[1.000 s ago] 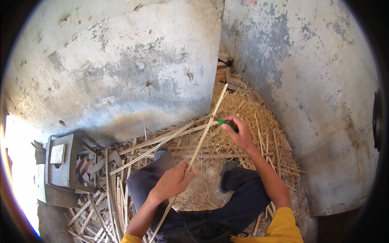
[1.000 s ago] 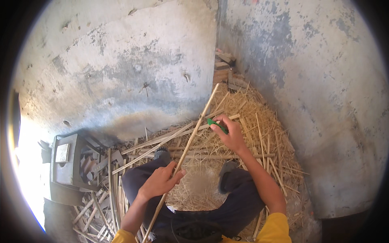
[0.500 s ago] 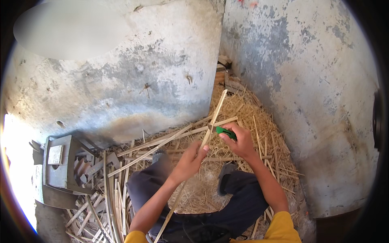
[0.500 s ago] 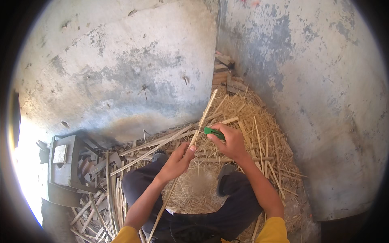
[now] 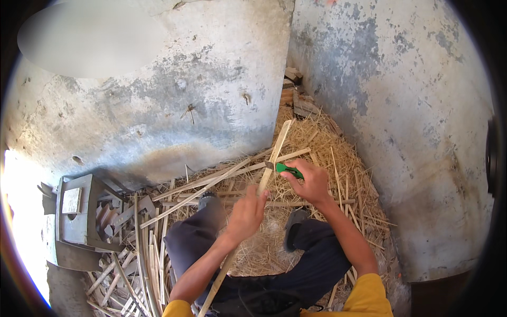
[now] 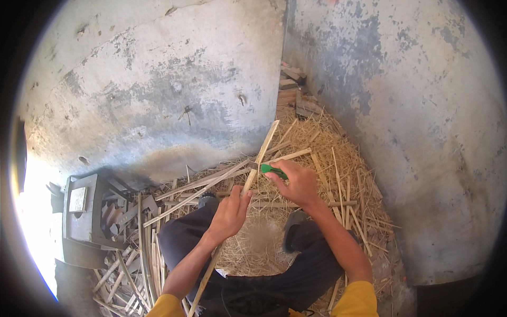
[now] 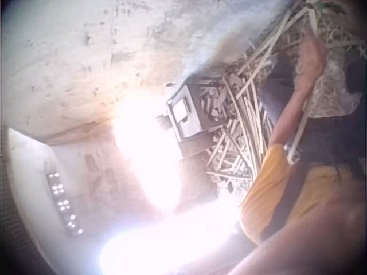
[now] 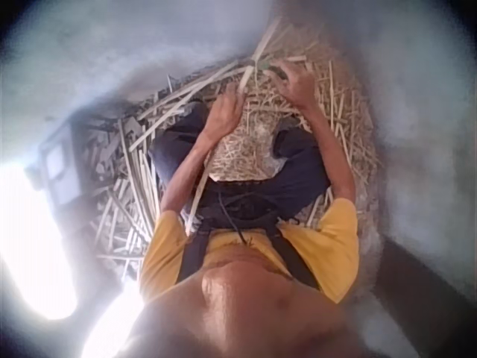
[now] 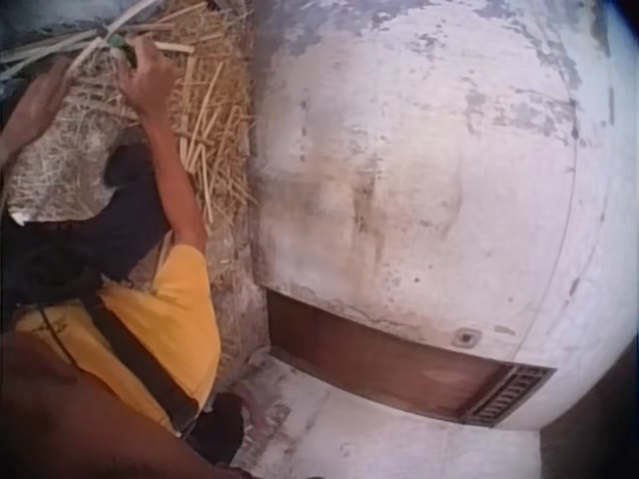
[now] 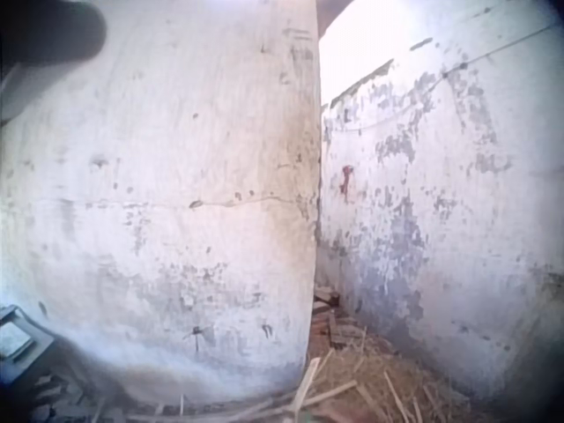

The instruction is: The person whittles a thin wooden slat using a small utility knife and a larger knife, shaving off pieces of wood while sitting on a floor covered in straw.

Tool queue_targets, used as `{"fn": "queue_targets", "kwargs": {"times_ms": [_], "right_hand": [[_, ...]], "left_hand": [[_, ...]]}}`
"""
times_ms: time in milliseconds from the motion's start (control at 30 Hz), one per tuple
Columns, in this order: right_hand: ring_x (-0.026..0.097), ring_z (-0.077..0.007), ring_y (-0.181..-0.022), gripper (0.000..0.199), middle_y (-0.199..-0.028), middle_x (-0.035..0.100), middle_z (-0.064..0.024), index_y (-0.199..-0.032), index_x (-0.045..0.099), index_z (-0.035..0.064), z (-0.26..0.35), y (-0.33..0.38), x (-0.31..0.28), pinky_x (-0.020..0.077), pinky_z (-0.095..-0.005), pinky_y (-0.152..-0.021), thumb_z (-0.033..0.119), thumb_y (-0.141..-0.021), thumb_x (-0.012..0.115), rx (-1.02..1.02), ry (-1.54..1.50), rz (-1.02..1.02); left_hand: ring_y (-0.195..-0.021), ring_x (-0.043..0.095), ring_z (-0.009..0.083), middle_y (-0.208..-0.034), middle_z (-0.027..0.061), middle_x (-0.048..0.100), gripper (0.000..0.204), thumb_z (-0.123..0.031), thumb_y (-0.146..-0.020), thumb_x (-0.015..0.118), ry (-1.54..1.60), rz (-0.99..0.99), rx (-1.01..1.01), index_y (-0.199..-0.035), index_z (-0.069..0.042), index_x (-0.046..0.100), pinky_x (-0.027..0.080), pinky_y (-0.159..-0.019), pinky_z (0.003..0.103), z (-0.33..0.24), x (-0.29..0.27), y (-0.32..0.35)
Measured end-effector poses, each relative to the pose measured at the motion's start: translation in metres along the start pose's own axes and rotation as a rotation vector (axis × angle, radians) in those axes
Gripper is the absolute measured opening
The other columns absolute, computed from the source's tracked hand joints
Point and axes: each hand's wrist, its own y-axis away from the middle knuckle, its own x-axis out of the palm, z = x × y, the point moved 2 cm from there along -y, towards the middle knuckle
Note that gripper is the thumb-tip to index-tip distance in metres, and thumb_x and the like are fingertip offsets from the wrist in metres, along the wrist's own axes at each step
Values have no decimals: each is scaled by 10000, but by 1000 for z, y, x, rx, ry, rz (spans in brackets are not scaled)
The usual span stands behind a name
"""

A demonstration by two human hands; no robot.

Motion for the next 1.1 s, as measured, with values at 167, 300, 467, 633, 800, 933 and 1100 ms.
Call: {"fn": "queue_targets", "kwargs": {"times_ms": [167, 300, 467, 633, 800, 933, 1100], "right_hand": [[776, -250, -741, 272, -898, 797, -77, -1052, 790, 94, 2, 1, 13, 579, -348, -624, 358, -991, 772, -55, 7, -54], [778, -224, -837, 312, -955, 798, -91, -1118, 754, 76, -69, 10, 11, 591, -363, -707, 369, -1012, 737, 250, 19, -67], [705, -201, -796, 344, -950, 767, -77, -1154, 714, 85, -165, 10, -72, 567, -385, -692, 412, -1086, 629, 484, 273, -386], [508, -92, -604, 334, -772, 622, 7, -1166, 695, 94, -76, -8, -17, 412, -286, -526, 408, -1106, 599, 427, -104, -46], [456, -41, -620, 349, -748, 558, 73, -1232, 677, 44, -30, -11, 4, 376, -242, -575, 326, -1032, 722, 293, -614, -165], [442, -30, -622, 395, -783, 610, 64, -1251, 702, 39, -8, -7, 0, 356, -239, -586, 258, -947, 827, 477, -660, 45], [406, -9, -587, 326, -842, 686, 54, -1151, 780, 37, -6, 2, 8, 321, -231, -550, 251, -919, 863, 550, -633, 166]], "left_hand": [[-726, 643, 500, -754, 265, 640, 249, -231, -1131, 561, -27, 10, -53, -1095, 10, 510, 465, -611, 570, 8, -6, 3], [-713, 657, 439, -757, 229, 639, 300, -299, -1159, 501, 76, 158, -144, -1097, -7, 529, 490, -641, 530, 2, -18, 16], [-736, 674, 404, -762, 206, 637, 355, -356, -1175, 453, 74, 185, -261, -1100, -19, 533, 512, -671, 480, 15, -45, 52], [-726, 668, 488, -725, 248, 642, 316, -310, -1154, 510, -34, 173, -279, -1113, 2, 488, 487, -631, 558, 15, -41, 31], [-736, 667, 530, -754, 302, 671, 351, -301, -1124, 562, -222, 113, -226, -1132, 39, 474, 496, -642, 614, -7, -30, 10], [-769, 686, 539, -790, 314, 696, 417, -332, -1104, 594, -259, 87, -262, -1189, 61, 482, 523, -669, 621, -3, -14, 8], [-809, 703, 537, -830, 317, 713, 461, -354, -1090, 617, -215, 110, -289, -1240, 64, 493, 540, -701, 616, 7, 2, 13]]}}
